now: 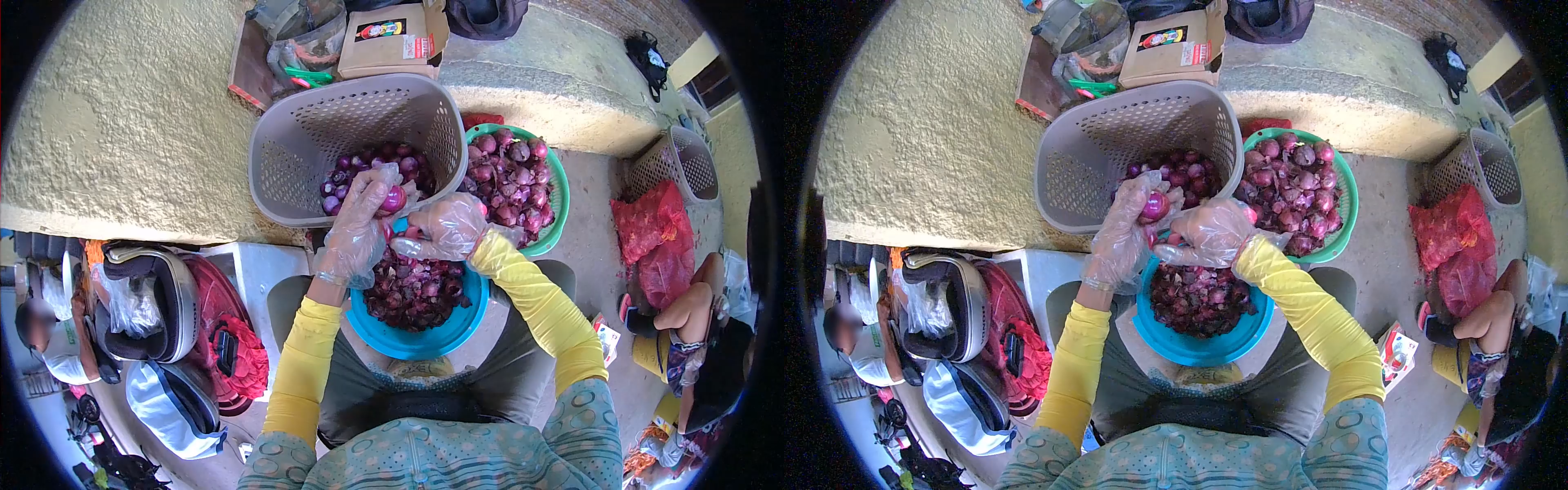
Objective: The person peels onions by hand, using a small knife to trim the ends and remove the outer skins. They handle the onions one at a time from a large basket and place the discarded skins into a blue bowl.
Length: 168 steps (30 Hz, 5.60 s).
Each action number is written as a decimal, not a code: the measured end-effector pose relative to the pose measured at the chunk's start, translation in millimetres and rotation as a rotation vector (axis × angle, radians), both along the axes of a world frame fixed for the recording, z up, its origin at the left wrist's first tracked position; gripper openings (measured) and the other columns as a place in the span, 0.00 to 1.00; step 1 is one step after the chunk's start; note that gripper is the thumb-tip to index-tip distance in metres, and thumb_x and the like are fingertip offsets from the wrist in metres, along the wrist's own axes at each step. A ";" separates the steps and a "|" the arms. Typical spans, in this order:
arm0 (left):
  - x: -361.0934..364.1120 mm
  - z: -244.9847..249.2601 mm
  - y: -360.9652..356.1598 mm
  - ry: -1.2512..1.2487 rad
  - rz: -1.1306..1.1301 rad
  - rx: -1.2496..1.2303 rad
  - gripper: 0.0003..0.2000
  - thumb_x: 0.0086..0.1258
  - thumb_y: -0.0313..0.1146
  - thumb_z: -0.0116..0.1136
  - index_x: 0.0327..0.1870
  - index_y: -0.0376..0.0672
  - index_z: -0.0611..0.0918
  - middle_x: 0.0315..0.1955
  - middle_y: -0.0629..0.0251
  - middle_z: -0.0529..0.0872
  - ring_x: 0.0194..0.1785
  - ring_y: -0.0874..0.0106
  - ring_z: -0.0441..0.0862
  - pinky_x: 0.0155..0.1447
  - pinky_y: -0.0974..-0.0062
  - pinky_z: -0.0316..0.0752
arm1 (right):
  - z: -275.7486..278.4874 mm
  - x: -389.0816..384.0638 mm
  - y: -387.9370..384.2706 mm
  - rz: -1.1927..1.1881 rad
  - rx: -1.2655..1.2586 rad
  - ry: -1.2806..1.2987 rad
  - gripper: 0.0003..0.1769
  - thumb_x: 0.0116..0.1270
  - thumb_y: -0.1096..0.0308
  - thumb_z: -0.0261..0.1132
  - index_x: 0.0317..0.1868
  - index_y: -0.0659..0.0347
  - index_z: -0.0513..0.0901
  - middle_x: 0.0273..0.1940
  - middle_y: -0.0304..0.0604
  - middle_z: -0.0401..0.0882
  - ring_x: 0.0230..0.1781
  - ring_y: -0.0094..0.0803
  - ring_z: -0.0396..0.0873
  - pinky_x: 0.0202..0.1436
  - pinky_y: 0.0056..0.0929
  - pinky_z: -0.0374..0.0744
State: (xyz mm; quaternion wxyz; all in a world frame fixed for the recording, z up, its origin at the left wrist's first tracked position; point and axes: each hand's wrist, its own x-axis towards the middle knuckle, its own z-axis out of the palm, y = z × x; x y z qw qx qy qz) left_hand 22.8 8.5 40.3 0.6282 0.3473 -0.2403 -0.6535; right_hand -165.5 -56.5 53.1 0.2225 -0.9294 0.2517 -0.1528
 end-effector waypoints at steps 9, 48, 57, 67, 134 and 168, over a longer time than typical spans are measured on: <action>7.5 5.1 0.0 0.085 0.017 0.074 0.17 0.82 0.44 0.60 0.61 0.43 0.79 0.60 0.61 0.80 0.64 0.61 0.82 0.71 0.55 0.80 | -5.5 0.1 2.5 0.213 0.074 0.230 0.33 0.68 0.30 0.64 0.34 0.55 0.91 0.27 0.52 0.87 0.30 0.56 0.87 0.38 0.52 0.84; -2.8 8.0 -0.8 0.096 -0.137 0.179 0.22 0.84 0.45 0.57 0.65 0.34 0.82 0.58 0.60 0.85 0.56 0.72 0.84 0.63 0.73 0.81 | 0.5 -3.3 -8.2 -0.165 0.172 -0.171 0.35 0.57 0.35 0.78 0.53 0.54 0.91 0.30 0.48 0.89 0.31 0.52 0.88 0.37 0.44 0.84; -1.6 3.8 -2.5 0.099 -0.150 0.145 0.21 0.84 0.43 0.57 0.65 0.35 0.82 0.60 0.59 0.85 0.59 0.71 0.84 0.67 0.71 0.79 | 1.8 -4.0 -7.1 -0.164 0.130 -0.169 0.34 0.59 0.37 0.78 0.54 0.55 0.90 0.29 0.46 0.89 0.29 0.48 0.88 0.36 0.43 0.84; 1.6 0.5 1.3 0.023 -0.183 0.071 0.20 0.84 0.43 0.57 0.67 0.38 0.81 0.64 0.61 0.82 0.64 0.71 0.80 0.69 0.69 0.77 | -6.6 -4.7 -8.7 -0.134 0.212 -0.172 0.27 0.70 0.40 0.71 0.50 0.58 0.89 0.23 0.50 0.80 0.25 0.55 0.82 0.32 0.45 0.79; 4.2 -3.5 2.5 -0.034 -0.153 0.058 0.17 0.84 0.39 0.57 0.66 0.42 0.78 0.70 0.61 0.77 0.67 0.70 0.78 0.72 0.65 0.76 | -7.0 -5.4 -8.9 -0.171 0.253 -0.169 0.24 0.75 0.45 0.67 0.36 0.61 0.89 0.22 0.47 0.85 0.21 0.39 0.87 0.31 0.38 0.83; 5.3 -1.3 1.6 0.020 -0.147 0.072 0.13 0.83 0.38 0.60 0.61 0.43 0.80 0.61 0.63 0.82 0.64 0.69 0.79 0.72 0.61 0.77 | -4.2 -7.1 -10.9 -0.201 0.147 -0.148 0.23 0.66 0.46 0.76 0.33 0.60 0.89 0.25 0.50 0.86 0.25 0.46 0.87 0.32 0.41 0.82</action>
